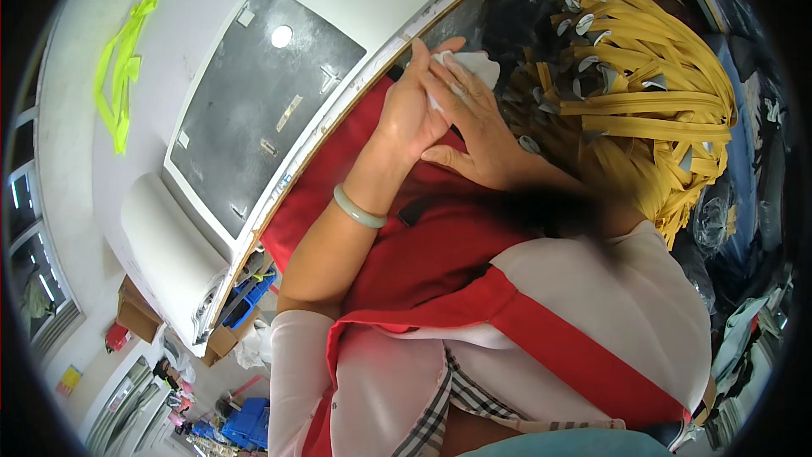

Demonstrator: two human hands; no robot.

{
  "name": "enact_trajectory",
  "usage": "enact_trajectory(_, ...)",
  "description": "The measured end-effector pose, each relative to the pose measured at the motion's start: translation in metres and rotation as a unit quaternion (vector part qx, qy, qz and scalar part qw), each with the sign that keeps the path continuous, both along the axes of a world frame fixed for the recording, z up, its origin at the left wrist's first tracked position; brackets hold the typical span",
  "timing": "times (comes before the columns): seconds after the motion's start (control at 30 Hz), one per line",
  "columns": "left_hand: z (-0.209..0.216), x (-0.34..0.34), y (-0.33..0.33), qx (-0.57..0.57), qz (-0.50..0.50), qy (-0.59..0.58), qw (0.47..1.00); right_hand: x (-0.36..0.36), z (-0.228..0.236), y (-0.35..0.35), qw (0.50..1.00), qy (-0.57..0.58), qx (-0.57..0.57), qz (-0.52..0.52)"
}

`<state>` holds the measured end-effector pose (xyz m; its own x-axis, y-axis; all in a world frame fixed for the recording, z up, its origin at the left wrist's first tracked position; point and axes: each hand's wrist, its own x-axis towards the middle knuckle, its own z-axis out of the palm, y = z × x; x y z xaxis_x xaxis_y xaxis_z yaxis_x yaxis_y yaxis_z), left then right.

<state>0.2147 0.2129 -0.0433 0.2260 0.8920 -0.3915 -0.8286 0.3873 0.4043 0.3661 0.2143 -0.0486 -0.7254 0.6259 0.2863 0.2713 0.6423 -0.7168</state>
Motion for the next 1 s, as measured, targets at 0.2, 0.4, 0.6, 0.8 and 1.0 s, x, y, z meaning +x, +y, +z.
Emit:
enact_trajectory(0.2, 0.028, -0.014, 0.002, 0.065, 0.025, 0.184, 0.98, 0.027, -0.001, -0.001, 0.997, -0.029, 0.073, 0.004)
enact_trajectory(0.4, -0.012, 0.018, -0.007, 0.358, -0.078, 0.687, 0.628, 0.027, -0.029, 0.008, 0.997, -0.04, -0.028, 0.063)
enact_trajectory(0.6, -0.012, -0.004, 0.006, 0.093, -0.166, 0.339, 0.921, 0.024, 0.009, 0.018, 0.984, -0.087, 0.021, 0.152)
enact_trajectory(0.8, -0.014, 0.026, -0.008, 0.256, -0.057, 0.615, 0.744, 0.021, -0.017, 0.027, 0.974, -0.178, 0.119, 0.069)
enact_trajectory(1.0, -0.025, -0.019, 0.012, 0.157, -0.126, 0.518, 0.831, 0.02, 0.032, 0.036, 0.972, -0.093, 0.062, 0.205)
